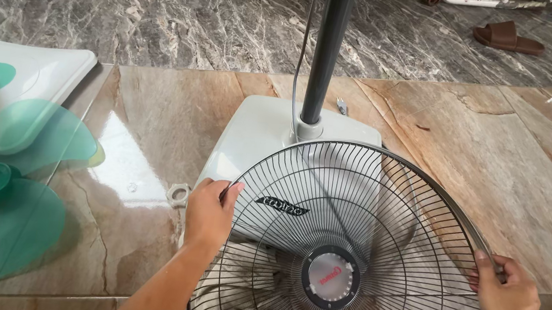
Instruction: The person reassembles a standing electric fan by hand. They attach the front grill to the fan head, align the tabs, and press it into place. The fan blades and rear grill are already installed.
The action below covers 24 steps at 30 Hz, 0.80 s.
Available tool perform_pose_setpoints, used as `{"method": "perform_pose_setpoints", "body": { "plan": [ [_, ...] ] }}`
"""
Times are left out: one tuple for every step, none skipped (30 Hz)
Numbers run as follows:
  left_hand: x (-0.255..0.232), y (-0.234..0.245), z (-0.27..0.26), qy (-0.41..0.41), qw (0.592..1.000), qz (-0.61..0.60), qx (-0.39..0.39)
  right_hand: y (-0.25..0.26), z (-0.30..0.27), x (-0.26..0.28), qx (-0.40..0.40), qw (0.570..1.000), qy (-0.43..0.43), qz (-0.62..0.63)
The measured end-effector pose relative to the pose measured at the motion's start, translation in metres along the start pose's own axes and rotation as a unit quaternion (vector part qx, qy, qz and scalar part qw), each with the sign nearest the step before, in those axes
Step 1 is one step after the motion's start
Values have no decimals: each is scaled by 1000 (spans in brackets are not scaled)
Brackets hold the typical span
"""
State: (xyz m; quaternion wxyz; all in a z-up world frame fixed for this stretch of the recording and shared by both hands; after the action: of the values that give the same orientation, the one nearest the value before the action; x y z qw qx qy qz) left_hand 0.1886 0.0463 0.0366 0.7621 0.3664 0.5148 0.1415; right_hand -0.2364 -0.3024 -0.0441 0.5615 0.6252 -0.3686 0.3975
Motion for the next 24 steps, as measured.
{"method": "perform_pose_setpoints", "body": {
  "plan": [
    [-2,1,-2,1,1000,6,-9,0,-3,2,-5,1000,7,-13],
    [-4,3,-3,1,1000,13,-17,1,-6,5,-10,1000,15,-25],
    [-4,3,-5,7,1000,17,-16,2,-8,7,-15,999,22,-37],
    [-5,4,-6,12,1000,21,-14,2,-8,8,-18,999,23,-31],
    [-5,4,-6,18,999,25,-13,2,-9,8,-21,999,23,-25],
    [-6,5,-6,16,999,23,-16,1,-8,8,-25,999,24,-18],
    [-6,6,-6,14,999,21,-19,0,-8,7,-20,999,20,-15],
    [-6,6,-5,12,1000,18,-22,0,-7,6,-16,1000,17,-11],
    [-7,7,-5,7,999,15,-28,0,-6,5,-11,1000,13,-7],
    [-6,7,-6,2,999,12,-32,1,-7,2,-10,1000,18,-3],
    [-6,6,-7,-2,999,9,-36,2,-9,0,-9,1000,22,0],
    [-5,6,-9,-7,999,9,-37,2,-10,-3,-7,1000,27,3],
    [-5,5,-10,-12,999,8,-39,4,-10,-6,-9,999,32,-22],
    [-5,4,-11,-17,999,7,-40,7,-11,-9,-12,998,37,-47],
    [-4,4,-13,-13,999,8,-42,9,-11,-12,-15,996,42,-72],
    [-3,4,-14,-9,999,7,-45,10,-10,-16,-7,993,44,-108],
    [-3,4,-15,-5,999,6,-48,11,-8,-20,0,988,46,-145],
    [-4,5,-15,-9,999,4,-54,12,-8,-24,8,982,48,-181],
    [-4,6,-16,-13,998,1,-59,14,-6,-32,33,979,22,-201],
    [-5,8,-17,-17,998,-1,-65,15,-6,-40,58,974,-5,-220],
    [-7,8,-18,-30,998,-4,-63,17,-7,-49,83,967,-32,-238],
    [-9,8,-18,-43,997,-8,-60,19,-9,-51,64,964,-5,-259],
    [-11,8,-18,-56,997,-12,-58,18,-12,-53,45,959,22,-279],
    [-10,5,-19,-39,998,-7,-43,20,-15,-54,26,952,49,-300]
  ]
}}
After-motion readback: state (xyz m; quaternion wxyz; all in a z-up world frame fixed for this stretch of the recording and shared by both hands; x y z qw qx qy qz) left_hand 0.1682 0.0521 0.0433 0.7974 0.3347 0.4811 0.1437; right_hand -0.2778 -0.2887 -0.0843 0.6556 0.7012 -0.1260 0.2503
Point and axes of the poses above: each hand's wrist, its own z-axis towards the middle knuckle, its own y-axis out of the back of the hand, x = y × z, the point moved 6 cm from there along z, towards the middle knuckle, and after that the axes turned 8 degrees about z, right-handed, at the moved point
